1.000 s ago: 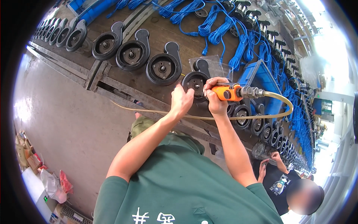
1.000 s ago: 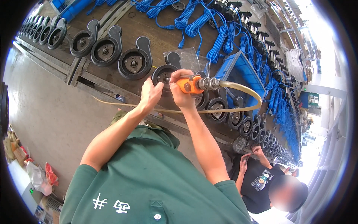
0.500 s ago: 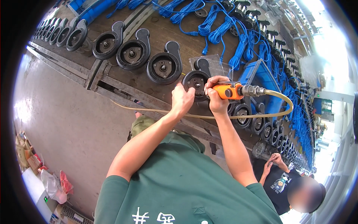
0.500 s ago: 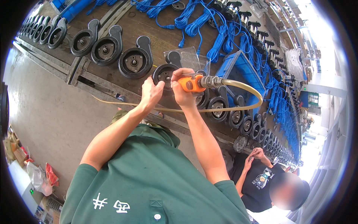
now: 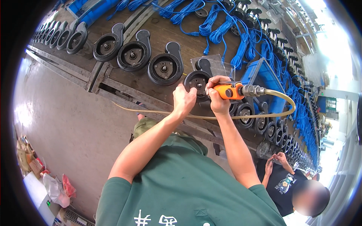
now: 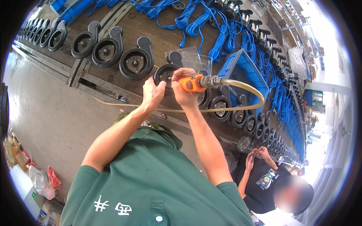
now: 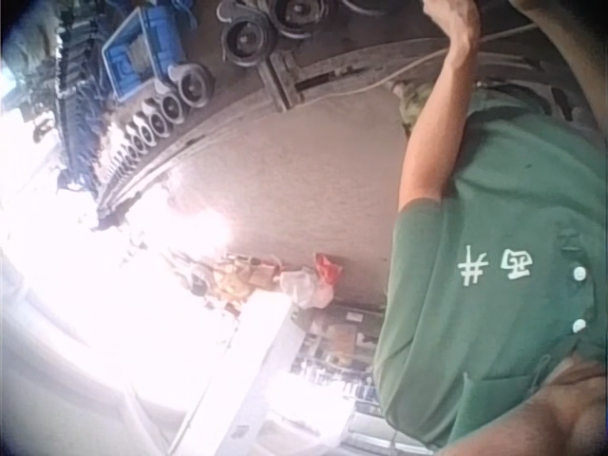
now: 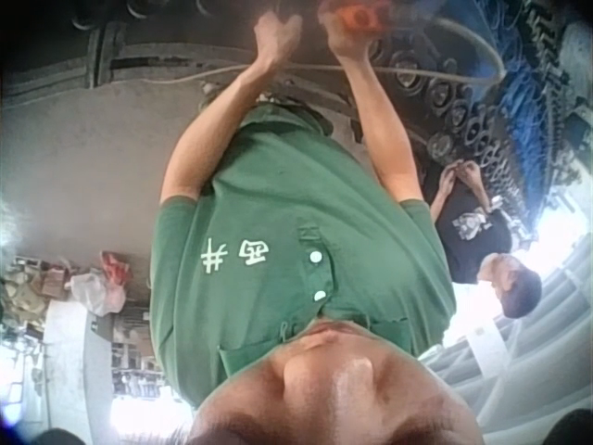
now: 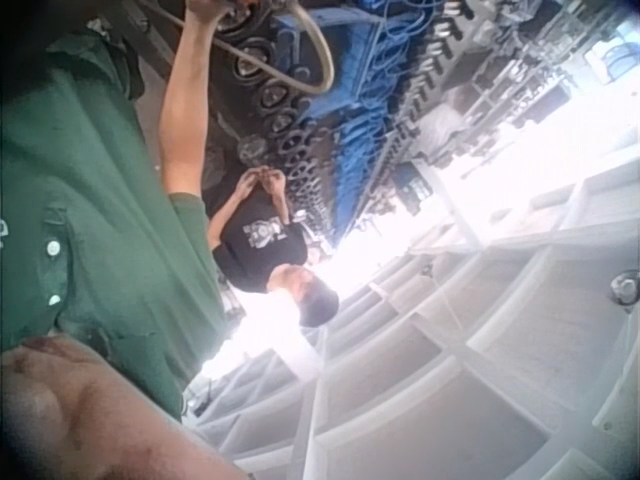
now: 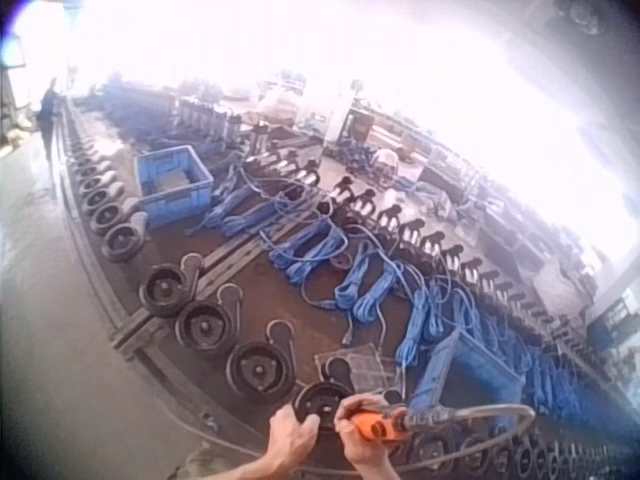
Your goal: The person assembles blower fan components at a workbench by picking up a circular metal plate, positioning it onto a fan housing, and securing it using a pneumatic screwdriver.
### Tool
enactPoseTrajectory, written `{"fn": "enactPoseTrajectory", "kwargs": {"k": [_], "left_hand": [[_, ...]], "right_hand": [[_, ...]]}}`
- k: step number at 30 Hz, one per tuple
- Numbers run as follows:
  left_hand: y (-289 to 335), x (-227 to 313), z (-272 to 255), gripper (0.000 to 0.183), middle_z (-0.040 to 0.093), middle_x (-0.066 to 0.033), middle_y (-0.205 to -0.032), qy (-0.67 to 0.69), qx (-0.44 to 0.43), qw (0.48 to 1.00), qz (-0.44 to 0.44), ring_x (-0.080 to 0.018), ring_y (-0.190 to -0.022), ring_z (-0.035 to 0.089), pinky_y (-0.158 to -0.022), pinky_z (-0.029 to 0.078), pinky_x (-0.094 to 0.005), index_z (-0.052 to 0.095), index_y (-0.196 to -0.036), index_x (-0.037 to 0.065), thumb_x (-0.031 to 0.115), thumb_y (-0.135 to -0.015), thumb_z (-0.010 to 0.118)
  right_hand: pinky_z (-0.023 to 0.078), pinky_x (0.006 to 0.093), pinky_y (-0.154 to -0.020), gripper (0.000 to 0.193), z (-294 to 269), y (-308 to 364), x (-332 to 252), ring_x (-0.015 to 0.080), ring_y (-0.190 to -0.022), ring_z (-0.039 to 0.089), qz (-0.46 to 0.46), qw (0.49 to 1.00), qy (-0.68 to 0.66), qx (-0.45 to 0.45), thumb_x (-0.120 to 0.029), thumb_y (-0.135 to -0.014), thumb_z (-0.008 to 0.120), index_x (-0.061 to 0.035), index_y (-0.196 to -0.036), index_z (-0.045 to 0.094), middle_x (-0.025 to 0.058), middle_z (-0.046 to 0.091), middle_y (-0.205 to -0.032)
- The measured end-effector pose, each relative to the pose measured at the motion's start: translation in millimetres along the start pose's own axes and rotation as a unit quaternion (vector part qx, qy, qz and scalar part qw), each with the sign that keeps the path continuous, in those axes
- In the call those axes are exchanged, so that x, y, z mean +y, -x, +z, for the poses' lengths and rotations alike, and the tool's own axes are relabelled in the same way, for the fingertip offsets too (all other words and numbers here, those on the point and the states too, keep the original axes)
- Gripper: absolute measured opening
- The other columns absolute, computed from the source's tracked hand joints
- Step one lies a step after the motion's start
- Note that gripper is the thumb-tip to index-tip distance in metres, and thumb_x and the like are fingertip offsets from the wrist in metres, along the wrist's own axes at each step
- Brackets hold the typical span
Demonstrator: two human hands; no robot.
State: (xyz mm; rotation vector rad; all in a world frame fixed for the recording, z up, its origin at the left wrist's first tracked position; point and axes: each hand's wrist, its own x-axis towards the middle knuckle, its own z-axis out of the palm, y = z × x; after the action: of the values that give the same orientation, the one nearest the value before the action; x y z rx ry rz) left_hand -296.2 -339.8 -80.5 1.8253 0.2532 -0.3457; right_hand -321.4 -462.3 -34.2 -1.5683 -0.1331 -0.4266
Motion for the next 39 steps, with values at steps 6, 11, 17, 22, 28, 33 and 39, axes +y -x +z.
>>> {"fn": "enactPoseTrajectory", "kwargs": {"k": [6,11,17,22,28,33,39], "left_hand": [[-1,0,-3,0.042,0.069,-0.0299,-0.096,0.006,0.000,1.000,0.002,-0.0429,-0.093,0.068,-0.084,0.054,-0.0442,0.063,-0.110,-0.008,0.021,-0.080,0.062],[0,2,-4,0.043,0.067,-0.0335,-0.102,0.028,-0.023,0.999,-0.002,-0.0455,-0.101,0.066,-0.089,0.053,-0.0454,0.060,-0.115,-0.009,0.017,-0.081,0.062],[-1,4,-10,0.047,0.068,-0.0315,-0.103,0.019,-0.057,0.998,-0.021,-0.0435,-0.102,0.067,-0.090,0.053,-0.0451,0.057,-0.123,-0.006,0.016,-0.081,0.060],[-1,2,-7,0.049,0.069,-0.0300,-0.101,0.030,-0.045,0.999,-0.006,-0.0417,-0.095,0.069,-0.086,0.054,-0.0440,0.055,-0.126,-0.005,0.015,-0.081,0.060],[-2,-1,-5,0.048,0.069,-0.0293,-0.101,0.044,-0.037,0.998,-0.004,-0.0414,-0.098,0.068,-0.088,0.054,-0.0437,0.056,-0.124,-0.006,0.014,-0.081,0.061],[-2,0,-5,0.048,0.069,-0.0297,-0.101,0.048,-0.038,0.998,-0.003,-0.0416,-0.099,0.068,-0.089,0.053,-0.0443,0.055,-0.125,-0.005,0.013,-0.081,0.060],[-1,5,-9,0.047,0.069,-0.0301,-0.099,0.058,-0.036,0.998,-0.014,-0.0404,-0.095,0.069,-0.085,0.054,-0.0430,0.058,-0.121,-0.008,0.017,-0.081,0.060]], "right_hand": [[0.051,0.0248,-0.076,0.029,7,-4,-12,0.0109,-0.083,0.061,0.047,0.998,-0.012,0.036,0.006,-0.081,0.059,-0.0016,-0.109,0.056,0.0063,0.063,-0.093],[0.052,0.0228,-0.067,0.028,7,-6,-14,0.0107,-0.079,0.061,0.059,0.997,-0.009,0.051,0.007,-0.080,0.060,-0.0013,-0.107,0.057,0.0058,0.063,-0.089],[0.050,0.0234,-0.060,0.024,10,-25,-17,0.0120,-0.069,0.062,0.061,0.989,-0.046,0.123,0.007,-0.078,0.058,-0.0001,-0.100,0.056,0.0076,0.063,-0.084],[0.049,0.0312,-0.065,0.029,31,-27,-33,0.0167,-0.064,0.054,-0.015,0.991,-0.088,0.095,0.002,-0.076,0.053,0.0000,-0.105,0.054,0.0122,0.058,-0.087],[0.050,0.0314,-0.067,0.027,39,-45,-9,0.0160,-0.065,0.055,0.028,0.988,-0.121,0.088,0.006,-0.079,0.051,-0.0006,-0.105,0.053,0.0117,0.057,-0.088],[0.050,0.0311,-0.067,0.027,37,-45,1,0.0156,-0.066,0.055,0.033,0.987,-0.137,0.078,0.006,-0.079,0.051,-0.0008,-0.105,0.053,0.0117,0.058,-0.088],[0.049,0.0273,-0.065,0.025,38,-43,0,0.0143,-0.067,0.055,0.036,0.996,-0.082,0.001,0.006,-0.079,0.051,-0.0017,-0.103,0.051,0.0107,0.057,-0.089]]}}
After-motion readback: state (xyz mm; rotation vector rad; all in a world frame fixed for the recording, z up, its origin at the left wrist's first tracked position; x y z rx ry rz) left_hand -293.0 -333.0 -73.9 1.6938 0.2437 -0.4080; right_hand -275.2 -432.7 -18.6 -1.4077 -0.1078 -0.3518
